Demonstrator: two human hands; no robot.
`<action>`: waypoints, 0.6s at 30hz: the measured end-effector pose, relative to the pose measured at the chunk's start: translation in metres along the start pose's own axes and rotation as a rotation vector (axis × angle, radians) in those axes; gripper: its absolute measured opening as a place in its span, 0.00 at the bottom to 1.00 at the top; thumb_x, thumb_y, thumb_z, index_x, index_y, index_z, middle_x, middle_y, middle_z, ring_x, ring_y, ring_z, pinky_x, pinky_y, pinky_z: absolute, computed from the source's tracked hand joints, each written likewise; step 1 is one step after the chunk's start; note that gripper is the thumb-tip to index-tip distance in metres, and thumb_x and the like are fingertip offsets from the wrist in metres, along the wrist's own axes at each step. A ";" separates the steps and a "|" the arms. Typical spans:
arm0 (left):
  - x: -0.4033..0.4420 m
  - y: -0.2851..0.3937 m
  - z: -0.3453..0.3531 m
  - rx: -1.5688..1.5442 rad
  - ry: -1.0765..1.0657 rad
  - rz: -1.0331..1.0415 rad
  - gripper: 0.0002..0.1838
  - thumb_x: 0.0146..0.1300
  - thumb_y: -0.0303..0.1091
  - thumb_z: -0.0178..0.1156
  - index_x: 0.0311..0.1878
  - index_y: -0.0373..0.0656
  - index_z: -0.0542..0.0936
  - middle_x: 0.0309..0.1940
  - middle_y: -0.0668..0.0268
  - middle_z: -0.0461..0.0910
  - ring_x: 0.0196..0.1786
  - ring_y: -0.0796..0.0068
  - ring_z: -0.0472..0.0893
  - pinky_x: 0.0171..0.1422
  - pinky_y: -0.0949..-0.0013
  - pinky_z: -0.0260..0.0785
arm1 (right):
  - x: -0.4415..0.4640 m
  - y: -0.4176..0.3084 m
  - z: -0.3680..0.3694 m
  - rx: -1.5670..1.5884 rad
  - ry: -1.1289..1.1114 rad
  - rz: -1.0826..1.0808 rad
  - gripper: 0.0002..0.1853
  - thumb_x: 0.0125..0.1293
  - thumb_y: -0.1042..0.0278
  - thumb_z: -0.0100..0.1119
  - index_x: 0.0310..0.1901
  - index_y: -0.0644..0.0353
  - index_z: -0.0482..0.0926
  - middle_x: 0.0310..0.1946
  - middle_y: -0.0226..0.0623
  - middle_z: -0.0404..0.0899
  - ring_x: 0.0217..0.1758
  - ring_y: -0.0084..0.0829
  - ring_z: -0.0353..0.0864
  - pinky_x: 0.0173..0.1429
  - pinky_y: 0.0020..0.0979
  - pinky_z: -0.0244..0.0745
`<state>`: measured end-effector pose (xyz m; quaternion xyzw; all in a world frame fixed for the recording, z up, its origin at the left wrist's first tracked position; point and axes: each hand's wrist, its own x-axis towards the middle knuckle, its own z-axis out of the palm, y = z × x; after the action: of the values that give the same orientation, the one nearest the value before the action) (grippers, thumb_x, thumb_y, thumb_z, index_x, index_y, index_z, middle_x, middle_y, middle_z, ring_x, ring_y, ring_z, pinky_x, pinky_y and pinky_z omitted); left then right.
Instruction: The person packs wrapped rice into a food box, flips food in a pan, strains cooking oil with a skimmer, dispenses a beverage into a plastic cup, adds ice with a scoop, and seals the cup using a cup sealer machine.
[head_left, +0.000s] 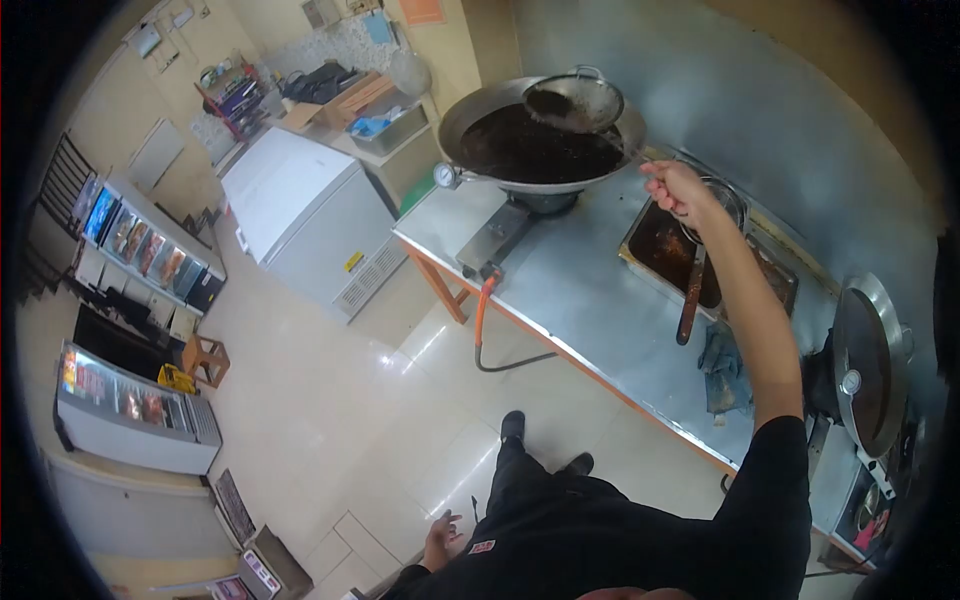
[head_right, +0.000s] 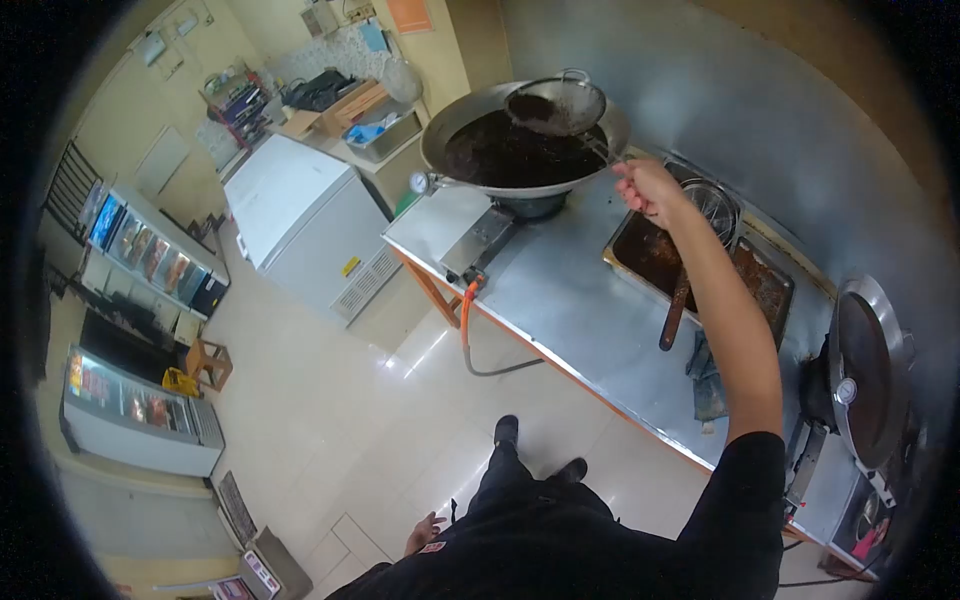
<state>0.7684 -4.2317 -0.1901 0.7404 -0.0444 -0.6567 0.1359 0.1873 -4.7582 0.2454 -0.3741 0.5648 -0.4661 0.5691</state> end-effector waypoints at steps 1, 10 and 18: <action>-0.009 -0.003 0.005 0.012 -0.021 -0.001 0.28 0.73 0.55 0.39 0.57 0.43 0.78 0.24 0.72 0.57 0.27 0.76 0.60 0.46 0.59 0.76 | -0.004 -0.007 0.001 -0.046 -0.021 -0.025 0.13 0.75 0.67 0.41 0.54 0.63 0.68 0.24 0.29 0.69 0.18 0.14 0.61 0.16 0.17 0.56; 0.011 0.002 0.016 0.010 -0.134 0.029 0.21 0.72 0.46 0.42 0.55 0.46 0.79 0.24 0.74 0.58 0.25 0.78 0.60 0.32 0.66 0.74 | -0.029 -0.051 0.015 -0.110 -0.048 -0.171 0.14 0.74 0.70 0.38 0.55 0.65 0.67 0.23 0.28 0.69 0.16 0.14 0.60 0.14 0.18 0.54; 0.026 0.081 -0.027 0.041 -0.075 0.146 0.22 0.72 0.48 0.42 0.55 0.45 0.79 0.20 0.76 0.53 0.22 0.81 0.58 0.38 0.62 0.78 | -0.050 -0.033 0.040 -0.143 0.046 -0.090 0.12 0.73 0.71 0.36 0.52 0.63 0.68 0.24 0.28 0.70 0.15 0.13 0.62 0.12 0.16 0.51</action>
<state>0.8072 -4.3118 -0.1919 0.7126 -0.1166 -0.6715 0.1663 0.2269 -4.7244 0.2950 -0.4280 0.5920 -0.4582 0.5064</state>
